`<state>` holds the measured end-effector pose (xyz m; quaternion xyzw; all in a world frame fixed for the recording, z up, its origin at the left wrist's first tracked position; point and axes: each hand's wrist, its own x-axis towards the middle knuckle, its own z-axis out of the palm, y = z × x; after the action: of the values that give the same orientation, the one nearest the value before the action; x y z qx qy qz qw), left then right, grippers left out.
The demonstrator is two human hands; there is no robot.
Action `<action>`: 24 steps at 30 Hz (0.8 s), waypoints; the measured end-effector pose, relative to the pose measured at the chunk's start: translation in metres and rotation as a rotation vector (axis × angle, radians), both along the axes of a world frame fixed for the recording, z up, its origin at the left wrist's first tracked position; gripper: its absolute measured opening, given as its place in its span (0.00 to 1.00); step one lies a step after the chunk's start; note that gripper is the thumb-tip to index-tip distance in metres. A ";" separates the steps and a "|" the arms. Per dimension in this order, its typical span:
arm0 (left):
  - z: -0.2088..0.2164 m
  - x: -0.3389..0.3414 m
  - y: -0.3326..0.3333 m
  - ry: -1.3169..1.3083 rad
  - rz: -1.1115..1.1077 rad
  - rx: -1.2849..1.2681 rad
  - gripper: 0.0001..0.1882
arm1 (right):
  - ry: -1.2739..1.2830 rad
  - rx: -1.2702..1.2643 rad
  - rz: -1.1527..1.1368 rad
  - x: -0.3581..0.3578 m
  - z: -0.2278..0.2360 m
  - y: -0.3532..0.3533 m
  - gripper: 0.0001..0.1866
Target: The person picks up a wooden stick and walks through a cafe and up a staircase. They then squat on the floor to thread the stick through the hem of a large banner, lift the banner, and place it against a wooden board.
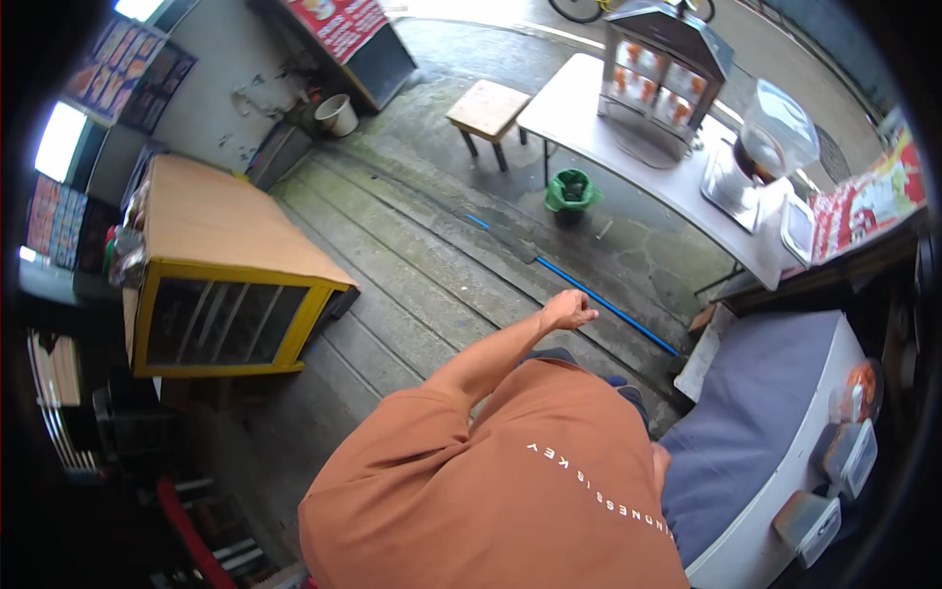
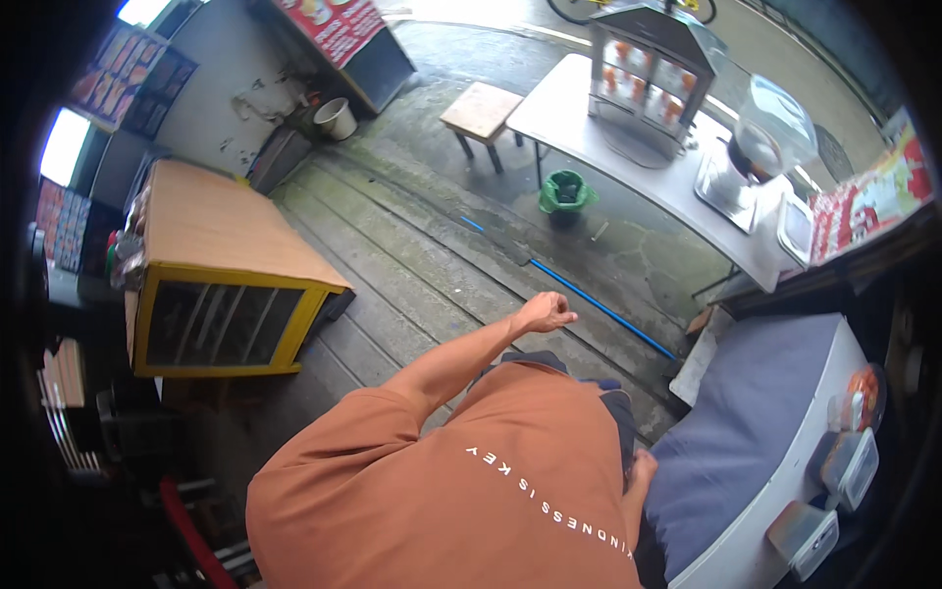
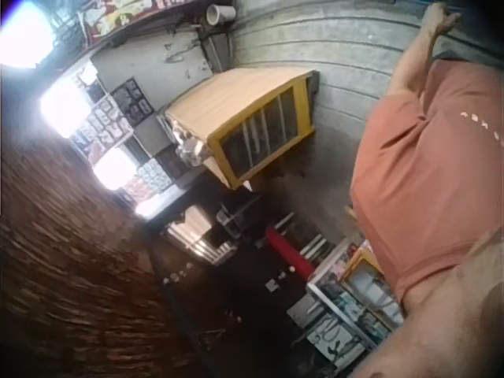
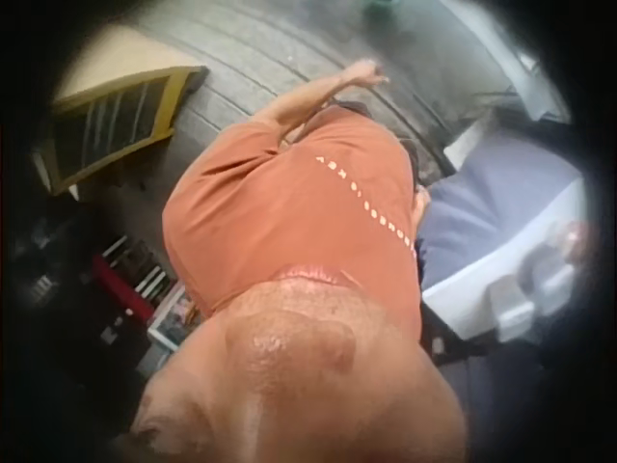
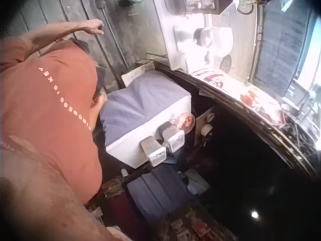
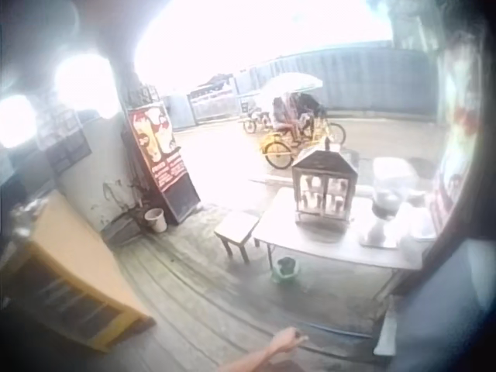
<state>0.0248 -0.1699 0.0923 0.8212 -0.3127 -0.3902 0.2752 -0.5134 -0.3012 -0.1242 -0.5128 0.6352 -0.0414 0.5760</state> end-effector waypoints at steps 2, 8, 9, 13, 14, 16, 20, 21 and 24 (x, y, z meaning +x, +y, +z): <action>0.006 -0.003 -0.056 0.100 -0.114 -0.103 0.26 | -0.107 0.146 -0.233 0.041 0.040 -0.031 0.06; 0.047 -0.050 -0.275 0.203 -0.487 -0.421 0.25 | -0.132 -0.115 -0.179 0.094 0.016 -0.135 0.07; 0.065 -0.070 -0.312 0.246 -0.541 -0.394 0.26 | -0.057 -0.211 -0.214 0.087 -0.011 -0.133 0.06; 0.118 -0.143 -0.430 0.128 -0.906 -0.415 0.29 | 0.186 -0.422 -0.373 0.059 -0.029 -0.155 0.09; 0.129 -0.161 -0.458 0.088 -1.010 -0.462 0.29 | 0.159 -0.377 -0.461 0.048 -0.036 -0.159 0.09; 0.143 -0.197 -0.494 0.076 -1.128 -0.517 0.30 | 0.125 -0.244 -0.601 0.025 -0.053 -0.126 0.09; 0.168 -0.257 -0.564 0.082 -1.250 -0.608 0.32 | 0.267 -0.104 -0.640 -0.002 -0.057 -0.063 0.10; 0.175 -0.280 -0.581 0.045 -1.287 -0.690 0.33 | 0.260 -0.149 -0.751 -0.013 -0.064 -0.044 0.10; 0.183 -0.340 -0.622 -0.046 -1.352 -0.858 0.36 | 0.230 -0.171 -1.071 -0.010 -0.072 0.010 0.10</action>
<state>-0.3154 -0.7922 0.2750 0.2844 -0.8710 -0.3011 0.2643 -0.5237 -0.2915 -0.1964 -0.1644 0.8605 -0.3237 0.3575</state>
